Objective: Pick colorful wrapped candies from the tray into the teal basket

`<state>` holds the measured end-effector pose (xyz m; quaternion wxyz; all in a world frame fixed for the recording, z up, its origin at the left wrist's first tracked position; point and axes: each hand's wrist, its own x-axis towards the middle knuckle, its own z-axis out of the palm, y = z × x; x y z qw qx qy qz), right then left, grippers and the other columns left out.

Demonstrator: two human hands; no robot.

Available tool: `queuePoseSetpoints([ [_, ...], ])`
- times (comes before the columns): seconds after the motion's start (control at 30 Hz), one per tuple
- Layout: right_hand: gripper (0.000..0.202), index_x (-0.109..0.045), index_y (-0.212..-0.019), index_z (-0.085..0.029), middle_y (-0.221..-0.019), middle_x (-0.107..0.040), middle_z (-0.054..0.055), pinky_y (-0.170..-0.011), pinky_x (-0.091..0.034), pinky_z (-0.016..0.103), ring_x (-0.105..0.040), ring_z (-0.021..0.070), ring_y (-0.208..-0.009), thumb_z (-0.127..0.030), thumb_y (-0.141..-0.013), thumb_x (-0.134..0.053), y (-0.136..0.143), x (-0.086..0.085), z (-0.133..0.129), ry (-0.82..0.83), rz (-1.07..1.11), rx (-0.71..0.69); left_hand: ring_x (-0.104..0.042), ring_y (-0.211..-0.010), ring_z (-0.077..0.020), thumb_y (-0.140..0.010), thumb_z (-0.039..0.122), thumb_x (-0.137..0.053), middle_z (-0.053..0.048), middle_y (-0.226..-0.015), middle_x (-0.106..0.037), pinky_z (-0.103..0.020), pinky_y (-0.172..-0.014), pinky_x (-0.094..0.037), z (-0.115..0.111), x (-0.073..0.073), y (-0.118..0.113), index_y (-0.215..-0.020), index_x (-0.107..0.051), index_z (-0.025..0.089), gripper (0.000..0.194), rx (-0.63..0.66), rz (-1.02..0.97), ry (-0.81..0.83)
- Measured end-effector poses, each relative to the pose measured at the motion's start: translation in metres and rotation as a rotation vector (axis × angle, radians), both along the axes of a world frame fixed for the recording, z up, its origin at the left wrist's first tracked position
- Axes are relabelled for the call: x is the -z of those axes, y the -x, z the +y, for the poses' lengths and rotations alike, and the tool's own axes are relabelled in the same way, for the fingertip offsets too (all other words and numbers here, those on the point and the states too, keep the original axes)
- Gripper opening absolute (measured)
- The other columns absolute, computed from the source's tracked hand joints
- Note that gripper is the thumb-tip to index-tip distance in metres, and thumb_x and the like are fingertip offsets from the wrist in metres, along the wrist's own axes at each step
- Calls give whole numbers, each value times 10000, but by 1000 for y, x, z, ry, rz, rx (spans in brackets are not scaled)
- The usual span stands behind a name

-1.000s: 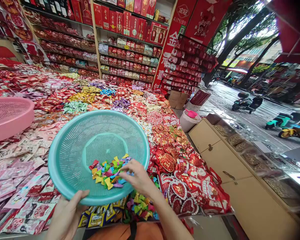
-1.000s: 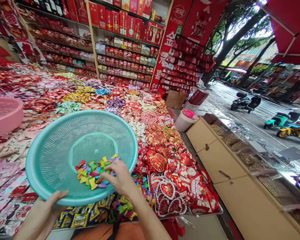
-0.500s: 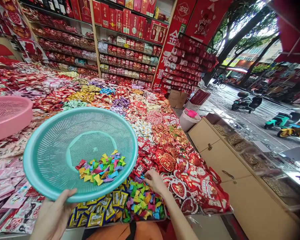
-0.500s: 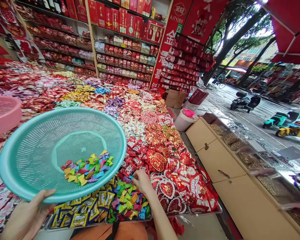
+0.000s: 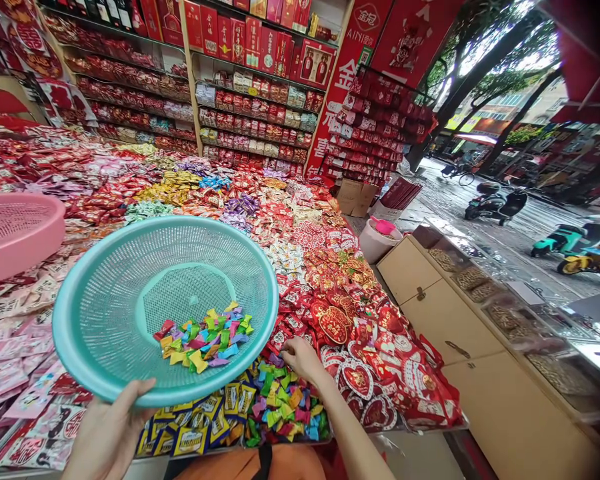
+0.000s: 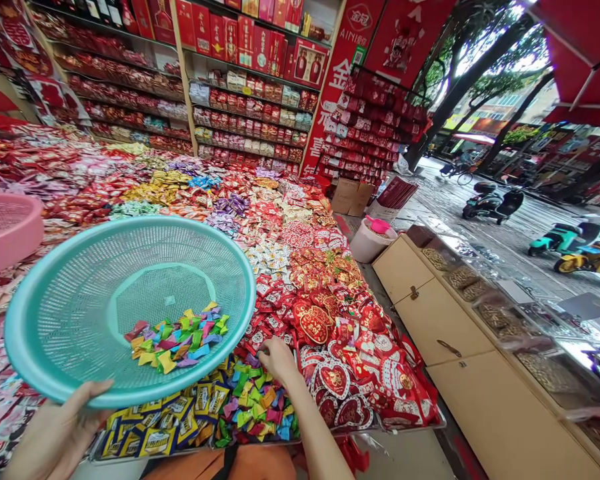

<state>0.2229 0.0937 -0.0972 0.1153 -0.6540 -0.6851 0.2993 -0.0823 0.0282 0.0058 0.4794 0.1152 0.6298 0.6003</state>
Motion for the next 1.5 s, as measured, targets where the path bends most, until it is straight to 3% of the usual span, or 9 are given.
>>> queuePoseSetpoints([
  [0.27,105,-653,-727,-176,-783,-637,34,-629,-338,232,-554,157,-738,-143,-779,-568,9,3,9,-2,0,3,-530,-671,-130,-366,67,-778,32,-825,-629,-199,-454,-478,-2,2,3,-694,-630,213,389,-12,-1,-7],
  [0.33,114,-647,-816,-184,-813,-624,25,-644,-341,234,-549,162,-767,-130,-771,-557,7,4,11,-6,-12,8,-506,-652,-119,-348,81,-793,37,-805,-612,-187,-427,-457,-2,1,4,-666,-628,203,378,-26,3,6],
  [0.43,320,-609,-1043,-220,-952,-607,27,-720,-358,255,-539,183,-890,-99,-752,-551,2,2,16,-24,-35,-23,-500,-648,-119,-312,69,-785,42,-813,-620,-189,-412,-454,-1,-3,5,-653,-620,198,400,-53,1,17],
  [0.6,498,-554,-1203,-227,-1110,-553,77,-782,-340,294,-492,226,-1027,-60,-733,-550,0,-9,29,-2,-261,-248,-502,-643,-110,-304,24,-735,55,-920,-669,-178,-403,-456,0,-13,8,-650,-586,195,414,-98,20,-8],
  [0.93,490,-578,-1186,-234,-1126,-529,83,-754,-310,297,-467,226,-1055,-39,-736,-561,5,-11,43,27,-417,-382,-492,-680,-113,-254,104,-797,31,-820,-623,-185,-461,-496,0,-6,18,-599,-636,182,388,-150,17,19],
  [1.23,362,-598,-1108,-225,-1097,-519,73,-744,-309,293,-466,219,-999,-156,-757,-650,1,-9,43,-9,-411,-397,-483,-713,-116,-246,148,-817,18,-892,-617,-178,-459,-492,1,-4,19,-580,-642,187,379,-138,28,32],
  [1.5,293,-612,-1098,-222,-1046,-518,56,-746,-302,288,-453,201,-969,-201,-806,-617,-6,-7,42,-66,-379,-399,-475,-720,-117,-259,178,-818,13,-876,-613,-175,-464,-495,0,-3,22,-561,-646,175,347,-147,32,30],
])
